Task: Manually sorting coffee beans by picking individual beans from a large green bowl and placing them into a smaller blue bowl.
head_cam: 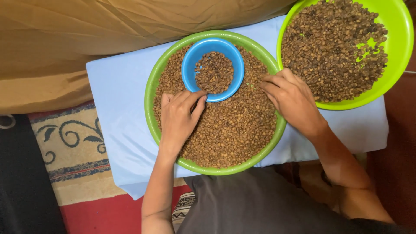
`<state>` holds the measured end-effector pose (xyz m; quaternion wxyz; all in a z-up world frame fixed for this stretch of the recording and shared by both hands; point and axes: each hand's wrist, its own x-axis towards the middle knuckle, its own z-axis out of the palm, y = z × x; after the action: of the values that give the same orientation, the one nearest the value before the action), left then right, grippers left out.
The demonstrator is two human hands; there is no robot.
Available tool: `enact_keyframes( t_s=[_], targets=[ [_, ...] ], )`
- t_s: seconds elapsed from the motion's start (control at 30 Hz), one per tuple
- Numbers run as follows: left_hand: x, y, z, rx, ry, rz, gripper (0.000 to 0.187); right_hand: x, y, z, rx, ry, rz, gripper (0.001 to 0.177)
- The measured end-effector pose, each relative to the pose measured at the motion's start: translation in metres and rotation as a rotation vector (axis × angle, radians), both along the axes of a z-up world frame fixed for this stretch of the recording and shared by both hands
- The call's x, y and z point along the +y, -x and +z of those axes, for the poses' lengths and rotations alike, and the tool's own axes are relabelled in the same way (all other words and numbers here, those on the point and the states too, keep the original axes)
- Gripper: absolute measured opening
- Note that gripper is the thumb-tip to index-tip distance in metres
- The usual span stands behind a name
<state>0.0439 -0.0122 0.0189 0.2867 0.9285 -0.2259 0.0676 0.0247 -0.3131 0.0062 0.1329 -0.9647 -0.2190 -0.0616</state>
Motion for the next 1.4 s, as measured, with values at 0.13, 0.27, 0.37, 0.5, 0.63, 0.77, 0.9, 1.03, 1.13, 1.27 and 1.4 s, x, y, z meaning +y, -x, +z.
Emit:
enact_keyframes(
  t_s=[0.13,0.27,0.37,0.5,0.63,0.77,0.9,1.03,1.13,1.27,1.4],
  targets=[
    [0.010,0.012,-0.007,-0.054,0.065,-0.001,0.008,-0.002,-0.016,-0.021,-0.064,0.126,0.009,0.013],
    [0.019,0.019,-0.016,-0.066,0.095,0.006,0.008,0.002,-0.023,-0.032,-0.113,0.247,-0.020,0.014],
    [0.022,0.023,-0.017,-0.056,0.106,0.010,0.008,0.000,-0.024,-0.046,-0.124,0.266,-0.039,0.014],
    [0.023,0.023,-0.019,-0.053,0.138,-0.036,0.008,0.003,-0.024,-0.038,-0.027,0.234,-0.095,0.013],
    [0.021,0.022,-0.025,-0.063,0.160,-0.051,0.008,0.006,-0.021,-0.032,-0.002,0.209,-0.115,0.014],
    [0.020,0.021,-0.025,-0.071,0.175,-0.051,0.008,0.008,-0.019,-0.016,0.060,0.026,-0.127,0.014],
    [0.023,0.022,-0.027,-0.075,0.204,-0.069,0.010,0.008,-0.023,-0.017,0.043,0.194,-0.130,0.019],
    [0.028,0.024,-0.029,-0.086,0.197,-0.058,0.009,0.012,-0.022,-0.018,0.068,0.288,-0.162,0.013],
    [0.032,0.024,-0.031,-0.082,0.207,-0.061,0.010,0.010,-0.022,-0.019,0.058,0.266,-0.157,0.014],
    [0.036,0.025,-0.033,-0.074,0.196,-0.055,0.010,0.013,-0.020,-0.002,0.134,-0.027,-0.122,0.015],
    [0.040,0.026,-0.031,-0.055,0.206,-0.048,0.010,0.023,-0.021,0.018,0.164,-0.373,-0.090,0.016]
  ],
)
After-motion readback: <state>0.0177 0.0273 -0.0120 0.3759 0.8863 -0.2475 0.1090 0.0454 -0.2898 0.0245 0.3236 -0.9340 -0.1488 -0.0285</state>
